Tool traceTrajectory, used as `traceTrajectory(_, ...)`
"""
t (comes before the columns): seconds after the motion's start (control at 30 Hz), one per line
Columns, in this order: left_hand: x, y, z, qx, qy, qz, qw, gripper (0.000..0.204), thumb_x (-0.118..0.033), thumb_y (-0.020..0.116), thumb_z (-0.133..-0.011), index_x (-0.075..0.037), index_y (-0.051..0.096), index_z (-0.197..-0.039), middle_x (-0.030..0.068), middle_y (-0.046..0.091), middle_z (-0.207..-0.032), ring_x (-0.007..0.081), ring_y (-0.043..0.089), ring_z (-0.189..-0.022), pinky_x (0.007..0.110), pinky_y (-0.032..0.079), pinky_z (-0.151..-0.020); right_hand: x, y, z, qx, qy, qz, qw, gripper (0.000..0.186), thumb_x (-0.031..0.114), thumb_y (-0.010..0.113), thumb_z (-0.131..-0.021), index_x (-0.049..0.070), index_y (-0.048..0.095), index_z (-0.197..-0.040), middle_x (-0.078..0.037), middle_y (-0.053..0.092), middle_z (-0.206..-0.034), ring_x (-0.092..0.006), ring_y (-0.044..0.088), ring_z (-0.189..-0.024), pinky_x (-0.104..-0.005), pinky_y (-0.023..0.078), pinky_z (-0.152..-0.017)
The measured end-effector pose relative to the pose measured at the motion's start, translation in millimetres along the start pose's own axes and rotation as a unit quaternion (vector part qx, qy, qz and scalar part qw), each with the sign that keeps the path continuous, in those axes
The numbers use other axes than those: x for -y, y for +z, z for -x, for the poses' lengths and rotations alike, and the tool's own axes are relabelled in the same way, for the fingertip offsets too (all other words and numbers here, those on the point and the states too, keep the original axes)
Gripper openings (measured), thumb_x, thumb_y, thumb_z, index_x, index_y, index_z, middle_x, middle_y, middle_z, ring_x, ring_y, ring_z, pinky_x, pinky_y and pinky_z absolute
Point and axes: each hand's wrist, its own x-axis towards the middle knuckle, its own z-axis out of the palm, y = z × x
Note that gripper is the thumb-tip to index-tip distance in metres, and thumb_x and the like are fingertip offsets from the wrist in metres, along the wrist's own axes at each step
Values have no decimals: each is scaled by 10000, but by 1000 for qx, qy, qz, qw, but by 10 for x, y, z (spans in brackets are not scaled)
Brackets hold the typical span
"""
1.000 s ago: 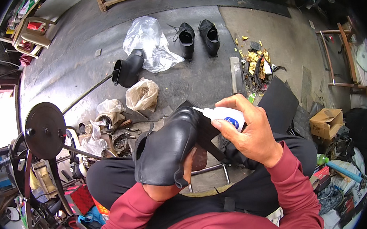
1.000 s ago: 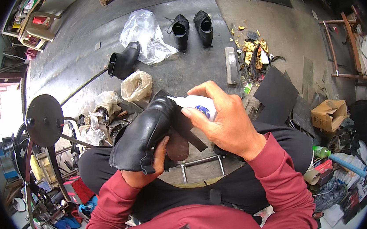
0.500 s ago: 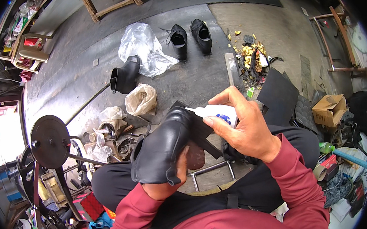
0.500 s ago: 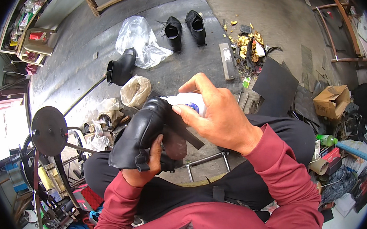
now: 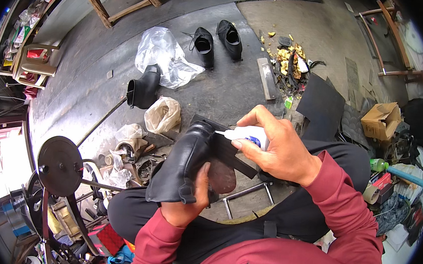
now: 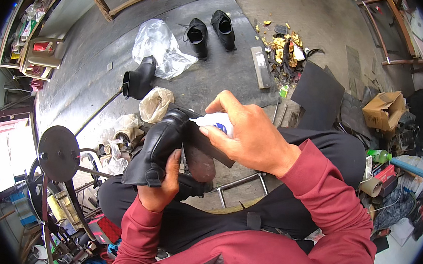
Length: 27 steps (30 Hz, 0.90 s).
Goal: The person hammers a textured rubber sole piece to shape it, then applies glue to the sole and the inside of a black boot. They press the sole into the boot and hold it in place to bond.
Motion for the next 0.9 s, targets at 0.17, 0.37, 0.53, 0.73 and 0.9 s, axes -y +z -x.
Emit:
traceTrajectory(0.17,-29,-29,-3,20,-72,86,993,247,30,669,-998,56,704,-1241,144,757,-1123,218,723,-1004,338,563,-915,40,-68,-4,-16,30,-59,998,305,161,788,-957,-12,605,-1128,-136,737,-887,-192,738,-793,-319,554,-678)
traceTrajectory(0.37,-5,-80,-16,-55,-157,222,961,240,-49,706,-1018,44,702,-1239,88,742,-1143,170,692,-1021,311,545,-929,-34,-167,-105,-108,9,-196,975,396,138,807,-953,-2,589,-1253,-83,775,-1046,-97,701,-954,-257,559,-851)
traceTrajectory(0.53,31,-157,7,-111,-177,256,944,259,-51,696,-1024,32,693,-1269,91,735,-1171,176,690,-1054,310,542,-956,-385,-185,-299,-163,8,-122,979,299,109,804,-935,7,646,-1168,-65,793,-1097,-99,717,-1008,-274,550,-921)
traceTrajectory(0.73,117,-252,33,-215,-57,190,956,309,11,646,-1007,55,699,-1308,167,745,-1247,263,726,-1107,380,555,-1016,-1435,38,-689,-268,12,114,957,270,139,862,-866,35,720,-1071,-64,664,-989,-160,682,-847,-328,551,-760)
traceTrajectory(0.9,249,-368,309,-231,-183,273,916,325,-25,662,-1004,41,694,-1320,159,740,-1258,263,717,-1121,387,546,-1028,-2472,379,-959,-277,107,172,939,281,104,857,-841,24,710,-1067,-110,646,-999,-258,706,-874,-374,566,-782)
